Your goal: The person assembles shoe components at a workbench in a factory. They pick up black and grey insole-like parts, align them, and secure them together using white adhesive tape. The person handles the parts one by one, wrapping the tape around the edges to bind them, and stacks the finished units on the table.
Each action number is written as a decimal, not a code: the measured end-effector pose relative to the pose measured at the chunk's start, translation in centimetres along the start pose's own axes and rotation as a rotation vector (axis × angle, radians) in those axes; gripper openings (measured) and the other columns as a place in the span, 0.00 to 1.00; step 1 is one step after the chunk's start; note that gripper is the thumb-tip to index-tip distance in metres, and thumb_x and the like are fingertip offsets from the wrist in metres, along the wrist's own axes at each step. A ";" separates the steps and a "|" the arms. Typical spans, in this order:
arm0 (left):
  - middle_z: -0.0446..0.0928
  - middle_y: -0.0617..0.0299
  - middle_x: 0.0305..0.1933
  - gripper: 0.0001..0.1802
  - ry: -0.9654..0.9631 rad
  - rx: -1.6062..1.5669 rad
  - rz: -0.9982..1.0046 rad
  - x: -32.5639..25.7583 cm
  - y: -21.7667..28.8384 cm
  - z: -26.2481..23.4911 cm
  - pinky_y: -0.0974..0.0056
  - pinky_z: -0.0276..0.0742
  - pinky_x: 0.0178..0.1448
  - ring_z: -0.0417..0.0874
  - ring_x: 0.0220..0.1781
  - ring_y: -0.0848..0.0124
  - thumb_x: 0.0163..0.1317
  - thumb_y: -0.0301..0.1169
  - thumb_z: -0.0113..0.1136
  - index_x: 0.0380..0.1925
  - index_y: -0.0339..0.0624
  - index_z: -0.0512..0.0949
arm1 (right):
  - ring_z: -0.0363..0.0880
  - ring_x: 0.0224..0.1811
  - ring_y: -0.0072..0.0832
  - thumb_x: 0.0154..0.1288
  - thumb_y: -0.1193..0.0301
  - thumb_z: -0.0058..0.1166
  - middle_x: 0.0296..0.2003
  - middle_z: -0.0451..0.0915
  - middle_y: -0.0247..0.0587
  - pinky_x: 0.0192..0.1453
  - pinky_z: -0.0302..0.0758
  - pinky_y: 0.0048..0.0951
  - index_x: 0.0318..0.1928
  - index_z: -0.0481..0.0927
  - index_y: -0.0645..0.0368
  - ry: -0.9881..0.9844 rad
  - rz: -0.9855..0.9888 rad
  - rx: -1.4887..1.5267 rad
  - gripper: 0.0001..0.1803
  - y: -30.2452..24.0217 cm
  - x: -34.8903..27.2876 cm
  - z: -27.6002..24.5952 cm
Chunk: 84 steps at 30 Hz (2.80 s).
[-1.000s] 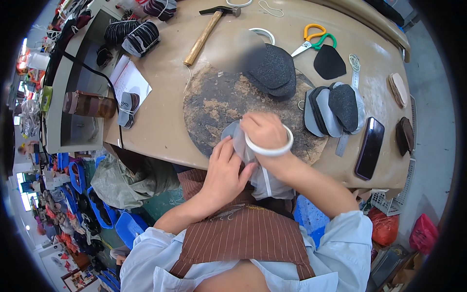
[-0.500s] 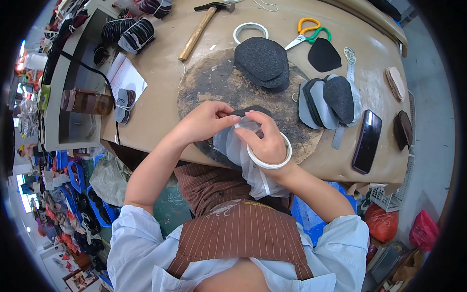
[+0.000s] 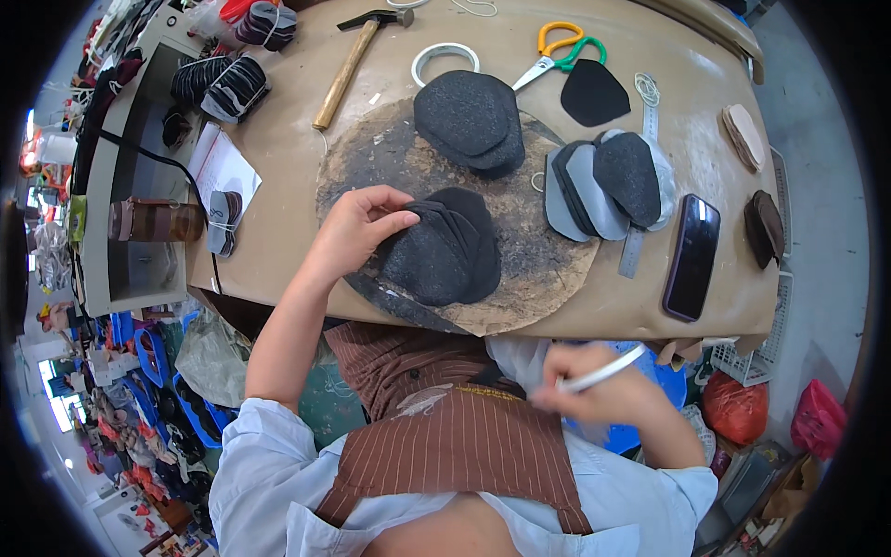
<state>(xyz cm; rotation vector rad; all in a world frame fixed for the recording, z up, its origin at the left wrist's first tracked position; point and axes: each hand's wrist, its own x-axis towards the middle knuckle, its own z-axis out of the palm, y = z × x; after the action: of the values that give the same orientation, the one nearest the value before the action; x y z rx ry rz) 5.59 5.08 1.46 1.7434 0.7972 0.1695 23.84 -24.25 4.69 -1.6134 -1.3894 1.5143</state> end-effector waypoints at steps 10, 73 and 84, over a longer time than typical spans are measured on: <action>0.81 0.58 0.37 0.08 0.167 0.238 0.391 -3.7 -0.2 0.4 0.66 0.76 0.46 0.82 0.41 0.67 0.54 0.21 0.65 0.36 0.37 0.81 | 0.74 0.56 0.44 0.59 0.67 0.61 0.42 0.77 0.53 0.48 0.71 0.36 0.27 0.70 0.60 0.463 -0.241 0.015 0.14 -0.5 8.7 -1.6; 0.75 0.57 0.52 0.41 -0.119 -0.144 0.156 10.6 4.6 2.7 0.64 0.70 0.62 0.76 0.55 0.70 0.45 0.26 0.75 0.58 0.36 0.63 | 0.75 0.22 0.29 0.42 0.76 0.62 0.27 0.80 0.33 0.29 0.68 0.29 0.22 0.70 0.52 1.330 -0.487 -0.563 0.12 9.9 2.4 1.4; 0.72 0.50 0.56 0.46 0.035 -0.579 0.381 13.4 9.3 2.1 0.56 0.75 0.61 0.77 0.57 0.59 0.44 0.28 0.75 0.63 0.36 0.59 | 0.76 0.22 0.27 0.43 0.76 0.62 0.26 0.79 0.31 0.30 0.69 0.27 0.23 0.70 0.52 1.311 -0.475 -0.589 0.12 9.9 2.3 1.2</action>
<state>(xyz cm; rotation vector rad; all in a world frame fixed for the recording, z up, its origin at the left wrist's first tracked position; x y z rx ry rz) 20.67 10.21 5.36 1.3196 0.3746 0.6247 25.50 -25.79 -5.29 -1.7881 -1.2225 -0.3479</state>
